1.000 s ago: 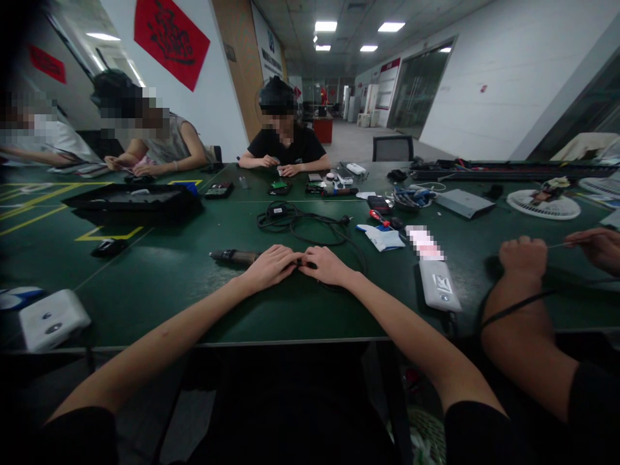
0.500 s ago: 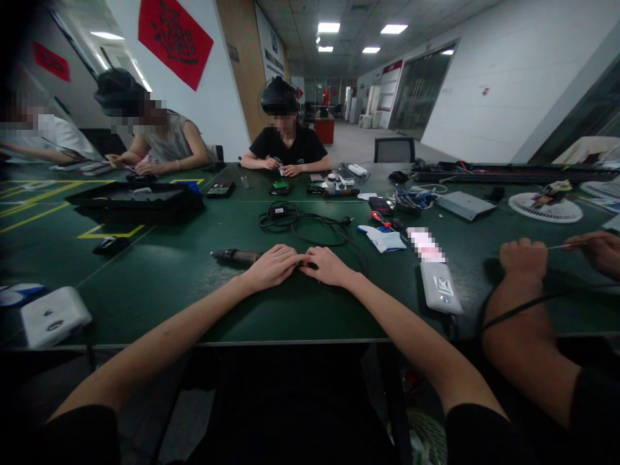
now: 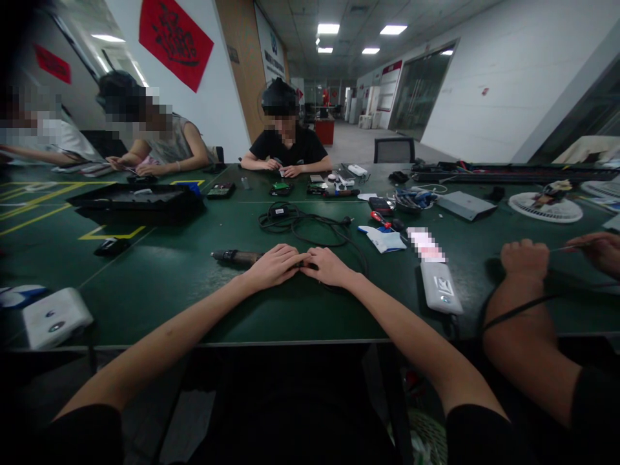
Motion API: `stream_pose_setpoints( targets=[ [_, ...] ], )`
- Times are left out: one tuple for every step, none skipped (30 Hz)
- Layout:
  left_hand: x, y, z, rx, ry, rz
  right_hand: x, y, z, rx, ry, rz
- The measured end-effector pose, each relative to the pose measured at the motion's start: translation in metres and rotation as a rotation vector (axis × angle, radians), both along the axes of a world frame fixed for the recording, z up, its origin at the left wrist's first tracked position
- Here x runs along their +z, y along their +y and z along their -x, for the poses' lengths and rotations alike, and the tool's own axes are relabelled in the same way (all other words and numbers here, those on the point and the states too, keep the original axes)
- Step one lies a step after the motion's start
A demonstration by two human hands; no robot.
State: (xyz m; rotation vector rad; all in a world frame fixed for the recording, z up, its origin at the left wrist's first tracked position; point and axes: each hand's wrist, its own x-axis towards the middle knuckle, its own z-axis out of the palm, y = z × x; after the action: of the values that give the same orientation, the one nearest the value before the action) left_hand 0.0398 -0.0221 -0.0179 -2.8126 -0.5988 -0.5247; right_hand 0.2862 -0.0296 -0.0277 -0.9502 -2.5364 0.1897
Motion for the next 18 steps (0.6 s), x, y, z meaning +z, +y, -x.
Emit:
stream_pose_setpoints(
  targets=[
    [0.0003,-0.0002,0.0004,-0.007,0.003,0.002,0.0003,-0.0001,0.0,0.0,0.001,0.002],
    [0.0004,-0.0002,0.001,-0.011,0.007,0.003,0.0007,-0.0002,0.0,-0.001,0.001,0.003],
    [0.0002,-0.0001,0.0016,-0.01,0.009,0.002,0.0012,-0.0005,0.0,-0.002,0.001,0.003],
    [-0.0003,0.0003,0.0021,-0.003,0.009,0.0,0.0018,-0.0007,0.0,-0.001,0.002,0.003],
    [-0.0008,0.0007,0.0025,0.007,0.007,-0.002,0.0024,-0.0011,0.0,0.001,0.003,0.004],
    [-0.0014,0.0013,0.0027,0.018,0.002,-0.004,0.003,-0.0014,0.0,0.004,0.004,0.004],
    [-0.0018,0.0018,0.0028,0.028,-0.004,-0.007,0.0035,-0.0018,0.0,0.006,0.005,0.005],
    [-0.0021,0.0023,0.0028,0.032,-0.008,-0.011,0.004,-0.0021,0.0,0.007,0.006,0.006],
    [-0.0023,0.0026,0.0028,0.03,-0.008,-0.016,0.0042,-0.0023,0.0,0.006,0.005,0.007],
    [-0.0023,0.0028,0.0028,0.021,-0.006,-0.02,0.0041,-0.0023,0.0,0.006,0.002,0.009],
    [-0.0023,0.003,0.0029,0.009,-0.003,-0.024,0.0037,-0.0021,0.0001,0.006,-0.002,0.009],
    [-0.0024,0.0031,0.0031,-0.005,0.002,-0.027,0.0031,-0.0017,0.0002,0.006,-0.005,0.007],
    [-0.0024,0.0032,0.0034,-0.017,0.007,-0.03,0.0021,-0.0012,0.0003,0.003,-0.006,0.002],
    [-0.0025,0.0034,0.0037,-0.022,0.009,-0.034,0.001,-0.0006,0.0005,-0.001,-0.008,-0.006],
    [-0.0027,0.0036,0.0039,-0.021,0.006,-0.039,-0.0001,0.0,0.0006,-0.005,-0.008,-0.014],
    [-0.0029,0.0038,0.0041,-0.015,0.001,-0.044,-0.0011,0.0006,0.0006,-0.009,-0.009,-0.022],
    [-0.0031,0.004,0.0043,-0.01,-0.006,-0.047,-0.0018,0.0009,0.0006,-0.01,-0.01,-0.028],
    [-0.0032,0.0042,0.0044,-0.008,-0.013,-0.047,-0.0022,0.0011,0.0005,-0.008,-0.01,-0.031]
  ],
)
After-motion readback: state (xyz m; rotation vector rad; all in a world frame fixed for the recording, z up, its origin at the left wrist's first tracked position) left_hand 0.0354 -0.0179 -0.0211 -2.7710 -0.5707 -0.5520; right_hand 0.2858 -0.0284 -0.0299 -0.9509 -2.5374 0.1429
